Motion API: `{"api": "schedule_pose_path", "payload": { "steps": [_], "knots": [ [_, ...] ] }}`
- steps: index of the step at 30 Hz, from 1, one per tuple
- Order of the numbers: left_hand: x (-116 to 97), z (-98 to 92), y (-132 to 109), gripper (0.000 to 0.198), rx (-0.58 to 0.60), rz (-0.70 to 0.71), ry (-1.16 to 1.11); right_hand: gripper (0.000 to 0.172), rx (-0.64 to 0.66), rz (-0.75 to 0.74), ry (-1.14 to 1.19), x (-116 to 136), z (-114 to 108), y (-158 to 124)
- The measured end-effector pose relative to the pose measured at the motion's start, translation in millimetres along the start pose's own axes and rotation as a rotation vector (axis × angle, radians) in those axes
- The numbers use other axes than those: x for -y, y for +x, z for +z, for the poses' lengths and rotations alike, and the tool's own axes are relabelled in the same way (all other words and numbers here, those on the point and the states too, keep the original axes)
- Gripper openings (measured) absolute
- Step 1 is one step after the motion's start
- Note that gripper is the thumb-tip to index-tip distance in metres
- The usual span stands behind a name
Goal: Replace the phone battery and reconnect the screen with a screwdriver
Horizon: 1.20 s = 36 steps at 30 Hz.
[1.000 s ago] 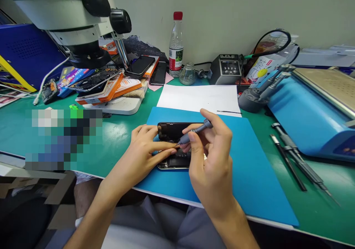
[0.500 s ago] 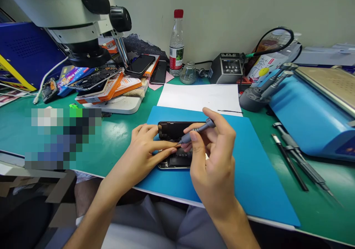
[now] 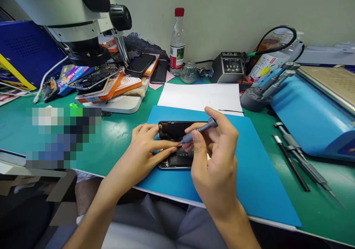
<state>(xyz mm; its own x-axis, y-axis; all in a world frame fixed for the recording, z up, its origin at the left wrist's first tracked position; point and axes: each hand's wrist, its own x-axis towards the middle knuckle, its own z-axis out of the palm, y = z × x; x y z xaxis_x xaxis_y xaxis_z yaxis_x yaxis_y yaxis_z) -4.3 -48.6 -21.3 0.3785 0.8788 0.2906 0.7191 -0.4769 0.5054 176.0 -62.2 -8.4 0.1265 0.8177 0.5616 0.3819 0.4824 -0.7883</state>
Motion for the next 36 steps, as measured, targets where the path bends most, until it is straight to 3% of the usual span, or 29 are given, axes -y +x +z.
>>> {"api": "schedule_pose_path", "payload": {
  "steps": [13,16,20,36],
  "knots": [
    [0.8,0.8,-0.3,0.027,0.003,0.004,0.006,0.045,-0.043,-0.027,-0.011,-1.8,-0.9,1.7],
    [1.1,1.3,-0.2,0.028,-0.001,0.008,0.009,0.048,-0.061,-0.104,-0.14,-5.7,-7.2,7.5],
    [0.5,0.9,-0.2,0.028,0.002,0.002,0.004,0.056,0.038,-0.172,-0.295,-12.3,-16.1,15.0],
    [0.1,-0.6,1.3,0.028,0.018,-0.031,-0.012,0.048,0.063,-0.085,-0.32,-17.0,-10.5,11.5]
  ]
}}
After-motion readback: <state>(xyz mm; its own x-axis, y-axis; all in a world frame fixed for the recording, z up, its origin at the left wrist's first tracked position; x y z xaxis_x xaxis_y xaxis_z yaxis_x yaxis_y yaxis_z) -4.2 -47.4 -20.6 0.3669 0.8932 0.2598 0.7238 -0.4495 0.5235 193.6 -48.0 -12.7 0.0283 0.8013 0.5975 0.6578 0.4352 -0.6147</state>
